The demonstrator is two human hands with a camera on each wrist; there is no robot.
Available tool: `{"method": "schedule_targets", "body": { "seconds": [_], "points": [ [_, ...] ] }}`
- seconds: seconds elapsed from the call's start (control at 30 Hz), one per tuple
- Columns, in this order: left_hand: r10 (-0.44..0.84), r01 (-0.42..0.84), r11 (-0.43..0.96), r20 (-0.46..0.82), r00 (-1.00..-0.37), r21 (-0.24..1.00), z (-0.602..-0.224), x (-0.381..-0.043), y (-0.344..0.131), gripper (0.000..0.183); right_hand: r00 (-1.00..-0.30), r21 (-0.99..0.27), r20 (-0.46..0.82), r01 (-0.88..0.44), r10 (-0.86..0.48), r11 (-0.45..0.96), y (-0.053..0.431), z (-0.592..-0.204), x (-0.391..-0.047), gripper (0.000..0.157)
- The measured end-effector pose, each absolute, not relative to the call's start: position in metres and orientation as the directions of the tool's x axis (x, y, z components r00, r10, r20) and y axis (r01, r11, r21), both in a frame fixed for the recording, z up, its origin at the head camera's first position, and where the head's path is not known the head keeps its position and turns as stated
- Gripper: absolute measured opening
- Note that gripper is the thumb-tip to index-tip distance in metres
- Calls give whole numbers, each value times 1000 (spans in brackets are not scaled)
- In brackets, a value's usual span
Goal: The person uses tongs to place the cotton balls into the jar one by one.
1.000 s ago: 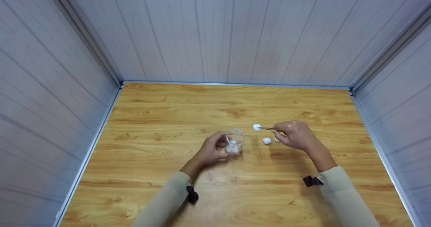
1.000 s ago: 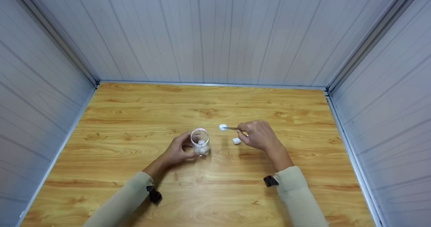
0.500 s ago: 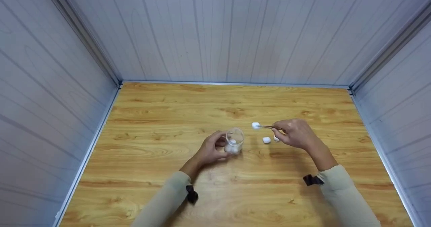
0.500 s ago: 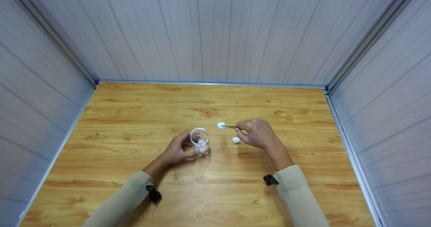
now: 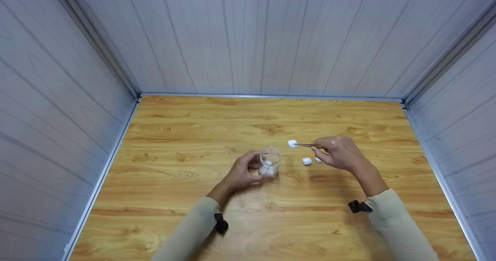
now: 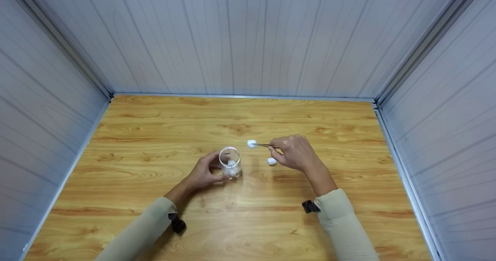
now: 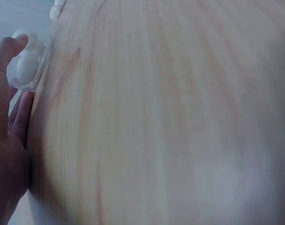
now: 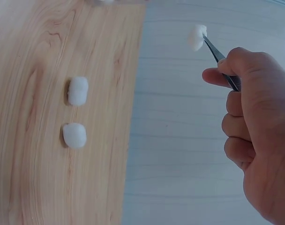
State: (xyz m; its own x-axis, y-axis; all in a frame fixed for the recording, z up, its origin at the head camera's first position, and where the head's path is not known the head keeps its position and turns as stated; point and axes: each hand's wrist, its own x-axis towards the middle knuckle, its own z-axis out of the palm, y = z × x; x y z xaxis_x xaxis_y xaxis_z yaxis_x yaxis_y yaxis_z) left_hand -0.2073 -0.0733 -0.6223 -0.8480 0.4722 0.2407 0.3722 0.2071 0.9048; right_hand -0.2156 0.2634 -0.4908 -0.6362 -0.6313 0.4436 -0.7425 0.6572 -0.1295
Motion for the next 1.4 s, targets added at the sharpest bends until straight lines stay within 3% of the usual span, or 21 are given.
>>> {"method": "schedule_targets", "body": {
  "seconds": [0.5,1.4],
  "points": [
    [463,388,195,264,-846,901,-625,-209,-73,71,-544,-82,513,-801,-664,593,247,-489,-214,4],
    [462,354,220,222,-859,909,-622,-208,-73,71,-480,-92,550,-848,-684,521,216,-487,-206,7]
  ]
}}
